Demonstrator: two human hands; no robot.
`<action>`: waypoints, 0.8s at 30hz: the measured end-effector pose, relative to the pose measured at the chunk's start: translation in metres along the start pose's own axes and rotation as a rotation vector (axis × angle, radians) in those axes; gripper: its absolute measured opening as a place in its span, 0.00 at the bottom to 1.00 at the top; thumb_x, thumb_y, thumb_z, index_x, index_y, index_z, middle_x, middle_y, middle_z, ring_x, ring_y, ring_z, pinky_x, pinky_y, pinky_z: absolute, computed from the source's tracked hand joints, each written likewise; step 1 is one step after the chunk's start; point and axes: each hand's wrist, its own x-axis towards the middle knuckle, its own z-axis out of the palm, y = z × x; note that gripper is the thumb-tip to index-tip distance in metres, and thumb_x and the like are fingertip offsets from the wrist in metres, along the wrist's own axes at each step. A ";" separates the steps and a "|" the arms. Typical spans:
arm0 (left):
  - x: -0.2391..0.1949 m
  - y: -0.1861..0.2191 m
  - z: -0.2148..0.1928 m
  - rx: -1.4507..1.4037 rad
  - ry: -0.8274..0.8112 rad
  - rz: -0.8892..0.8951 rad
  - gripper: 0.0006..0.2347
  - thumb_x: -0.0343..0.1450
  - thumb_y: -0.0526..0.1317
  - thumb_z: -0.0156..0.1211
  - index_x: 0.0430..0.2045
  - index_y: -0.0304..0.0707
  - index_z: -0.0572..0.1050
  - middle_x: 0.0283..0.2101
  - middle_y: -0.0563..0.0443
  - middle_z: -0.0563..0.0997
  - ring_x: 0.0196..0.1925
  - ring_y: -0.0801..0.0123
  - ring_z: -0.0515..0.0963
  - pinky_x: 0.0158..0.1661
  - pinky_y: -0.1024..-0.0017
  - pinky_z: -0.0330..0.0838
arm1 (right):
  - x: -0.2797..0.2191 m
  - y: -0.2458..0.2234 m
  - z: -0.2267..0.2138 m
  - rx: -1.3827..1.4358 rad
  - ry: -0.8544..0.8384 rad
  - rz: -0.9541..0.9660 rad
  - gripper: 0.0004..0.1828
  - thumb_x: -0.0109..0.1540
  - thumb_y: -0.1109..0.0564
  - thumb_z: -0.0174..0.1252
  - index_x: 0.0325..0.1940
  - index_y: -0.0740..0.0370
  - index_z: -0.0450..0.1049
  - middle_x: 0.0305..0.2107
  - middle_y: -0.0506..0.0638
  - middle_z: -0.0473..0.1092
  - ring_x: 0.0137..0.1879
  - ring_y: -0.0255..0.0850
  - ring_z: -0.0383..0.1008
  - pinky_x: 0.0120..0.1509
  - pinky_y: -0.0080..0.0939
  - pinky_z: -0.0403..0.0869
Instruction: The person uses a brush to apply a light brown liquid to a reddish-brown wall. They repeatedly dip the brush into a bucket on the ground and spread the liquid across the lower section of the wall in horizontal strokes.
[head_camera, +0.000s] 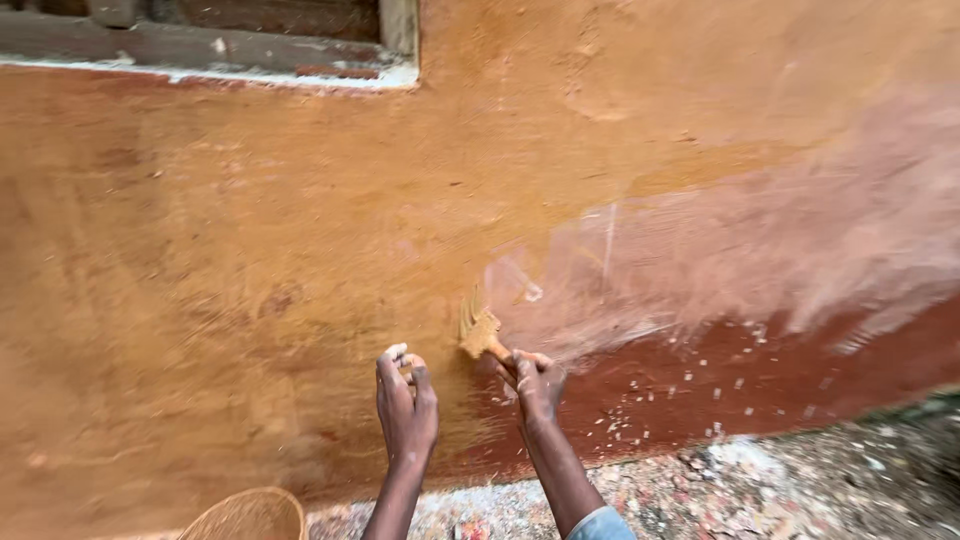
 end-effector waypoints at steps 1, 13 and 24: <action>-0.001 -0.001 -0.001 -0.008 0.028 0.010 0.18 0.76 0.47 0.48 0.55 0.35 0.66 0.49 0.39 0.77 0.51 0.52 0.78 0.53 0.55 0.70 | 0.000 0.011 -0.002 0.063 0.020 -0.020 0.04 0.59 0.66 0.59 0.35 0.70 0.78 0.30 0.54 0.78 0.30 0.38 0.82 0.36 0.35 0.85; -0.007 0.005 0.056 -0.107 0.019 -0.117 0.17 0.76 0.44 0.50 0.55 0.33 0.65 0.45 0.40 0.78 0.37 0.61 0.82 0.42 0.61 0.76 | 0.087 0.026 -0.096 -0.801 -0.482 0.445 0.26 0.71 0.38 0.48 0.52 0.64 0.75 0.23 0.46 0.73 0.19 0.31 0.60 0.17 0.32 0.57; 0.010 0.029 0.042 -0.244 0.012 -0.122 0.14 0.75 0.41 0.51 0.54 0.35 0.66 0.45 0.46 0.79 0.37 0.68 0.82 0.42 0.65 0.75 | 0.081 -0.092 -0.055 -0.743 -0.513 -0.059 0.21 0.68 0.47 0.52 0.44 0.72 0.75 0.23 0.51 0.69 0.20 0.35 0.63 0.19 0.33 0.64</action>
